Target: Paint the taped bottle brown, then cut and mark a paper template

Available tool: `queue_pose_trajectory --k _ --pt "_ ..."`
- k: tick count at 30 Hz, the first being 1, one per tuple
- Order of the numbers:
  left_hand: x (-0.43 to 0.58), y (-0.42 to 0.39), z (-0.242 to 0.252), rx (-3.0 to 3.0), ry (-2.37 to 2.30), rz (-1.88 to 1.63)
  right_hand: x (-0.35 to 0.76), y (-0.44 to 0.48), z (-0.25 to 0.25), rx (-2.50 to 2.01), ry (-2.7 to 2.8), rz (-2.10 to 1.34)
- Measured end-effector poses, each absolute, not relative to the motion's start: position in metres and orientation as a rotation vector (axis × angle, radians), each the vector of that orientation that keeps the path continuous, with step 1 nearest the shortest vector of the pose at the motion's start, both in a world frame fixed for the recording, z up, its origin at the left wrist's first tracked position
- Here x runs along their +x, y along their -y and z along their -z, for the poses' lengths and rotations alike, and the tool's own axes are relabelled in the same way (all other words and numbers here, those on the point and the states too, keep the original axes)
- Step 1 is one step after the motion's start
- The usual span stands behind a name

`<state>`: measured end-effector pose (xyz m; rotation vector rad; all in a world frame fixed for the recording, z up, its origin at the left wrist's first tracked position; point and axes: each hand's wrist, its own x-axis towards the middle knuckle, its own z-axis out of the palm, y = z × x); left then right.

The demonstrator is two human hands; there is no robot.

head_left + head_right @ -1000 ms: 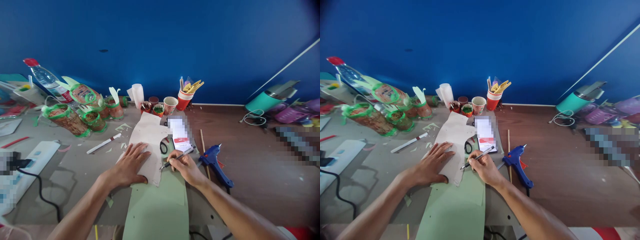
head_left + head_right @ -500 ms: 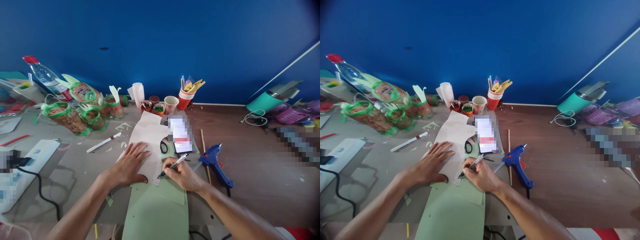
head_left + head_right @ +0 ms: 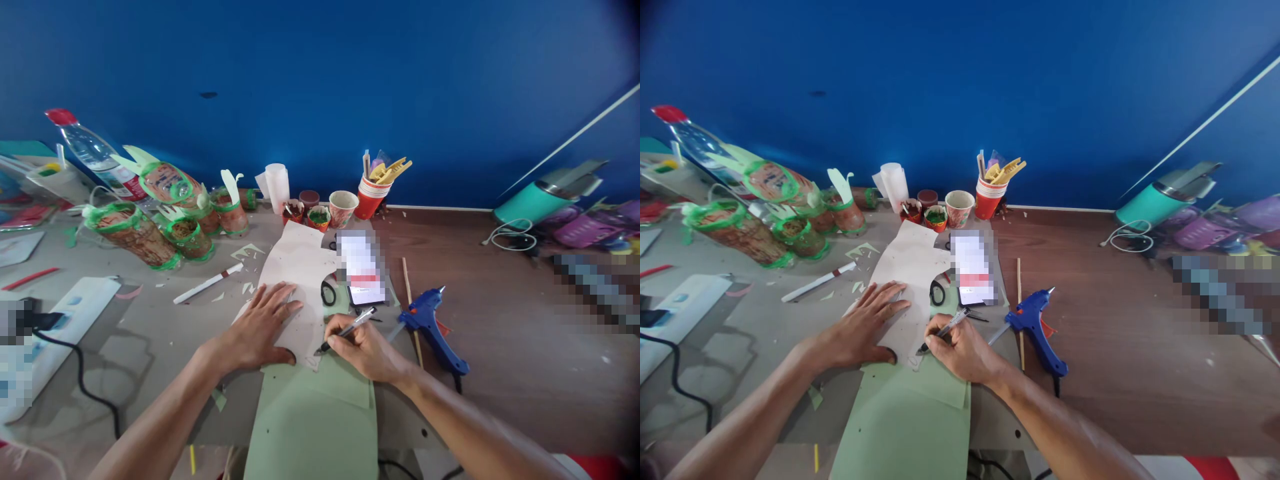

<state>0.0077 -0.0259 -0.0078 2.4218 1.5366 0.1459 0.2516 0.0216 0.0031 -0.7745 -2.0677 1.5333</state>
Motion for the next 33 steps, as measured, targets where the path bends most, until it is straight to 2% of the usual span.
queue_pose_trajectory --k 33 --pt "0.0084 0.0246 0.0049 2.412 -1.54 -0.094 0.2513 -0.0228 -0.0044 -0.76 2.084 -1.501"
